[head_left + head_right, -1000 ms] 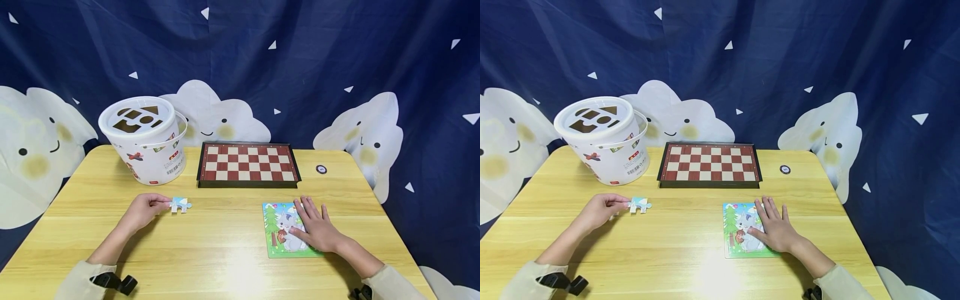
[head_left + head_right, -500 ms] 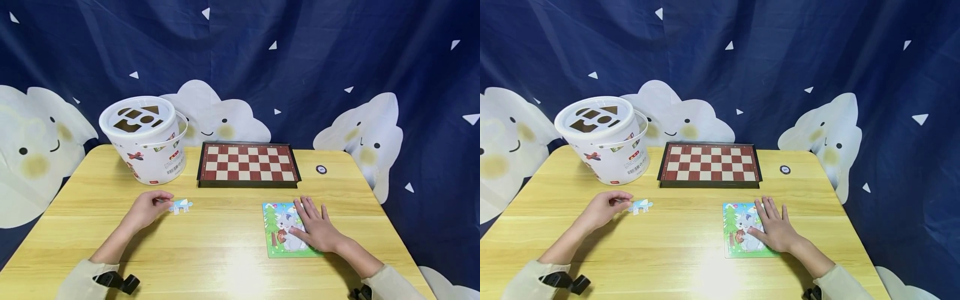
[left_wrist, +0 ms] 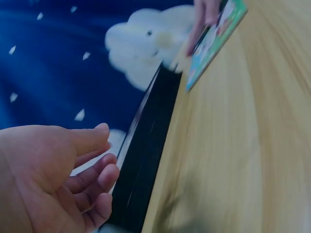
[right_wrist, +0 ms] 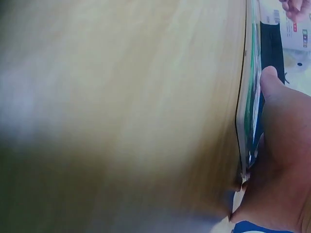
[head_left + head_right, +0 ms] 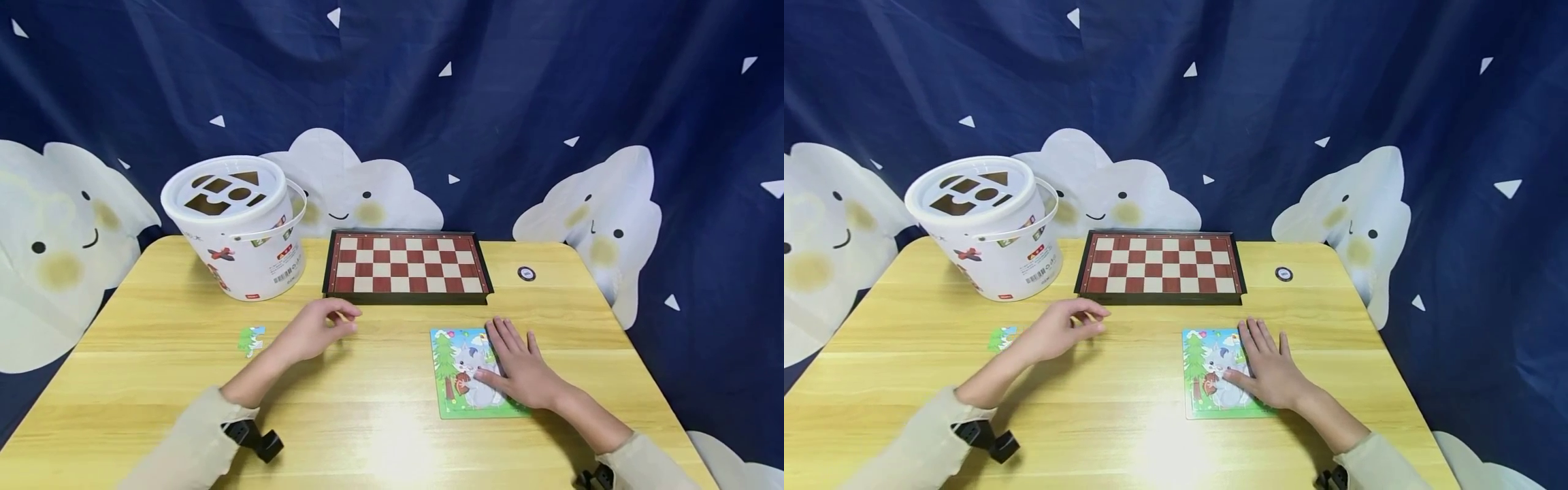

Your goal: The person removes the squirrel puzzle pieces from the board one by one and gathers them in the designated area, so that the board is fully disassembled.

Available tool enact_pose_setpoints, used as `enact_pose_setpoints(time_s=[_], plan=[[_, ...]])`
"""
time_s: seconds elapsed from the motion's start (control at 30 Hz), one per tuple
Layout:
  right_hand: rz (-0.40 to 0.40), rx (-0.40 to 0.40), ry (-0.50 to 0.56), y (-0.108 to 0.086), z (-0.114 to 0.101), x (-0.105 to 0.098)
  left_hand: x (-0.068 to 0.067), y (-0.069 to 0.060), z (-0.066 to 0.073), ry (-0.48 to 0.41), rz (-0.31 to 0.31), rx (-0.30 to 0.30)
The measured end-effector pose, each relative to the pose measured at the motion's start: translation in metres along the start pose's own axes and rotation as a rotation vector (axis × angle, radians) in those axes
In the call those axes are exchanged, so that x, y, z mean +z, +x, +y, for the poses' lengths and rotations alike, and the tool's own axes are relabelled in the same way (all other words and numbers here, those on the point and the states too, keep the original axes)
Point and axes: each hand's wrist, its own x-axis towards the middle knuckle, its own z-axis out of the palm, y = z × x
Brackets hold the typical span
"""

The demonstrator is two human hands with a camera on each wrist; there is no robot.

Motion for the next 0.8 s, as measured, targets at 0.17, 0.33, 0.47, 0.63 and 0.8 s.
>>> enact_pose_setpoints(time_s=[0.17,0.33,0.47,0.63,0.8], plan=[[-0.021,0.013,0.032,-0.004,0.002,-0.007,0.031,0.021,0.022,-0.009,-0.093,0.054],[-0.025,0.015,0.026,-0.01,0.006,-0.012,0.064,0.042,0.038,0.034,-0.133,0.092],[-0.036,0.026,0.015,-0.013,0.009,-0.013,0.087,0.057,0.047,0.062,-0.153,0.119],[-0.049,0.044,0.004,-0.015,0.014,-0.011,0.113,0.072,0.059,0.115,-0.174,0.136],[-0.03,0.03,0.003,-0.017,0.017,-0.006,0.135,0.084,0.064,0.17,-0.185,0.141]])
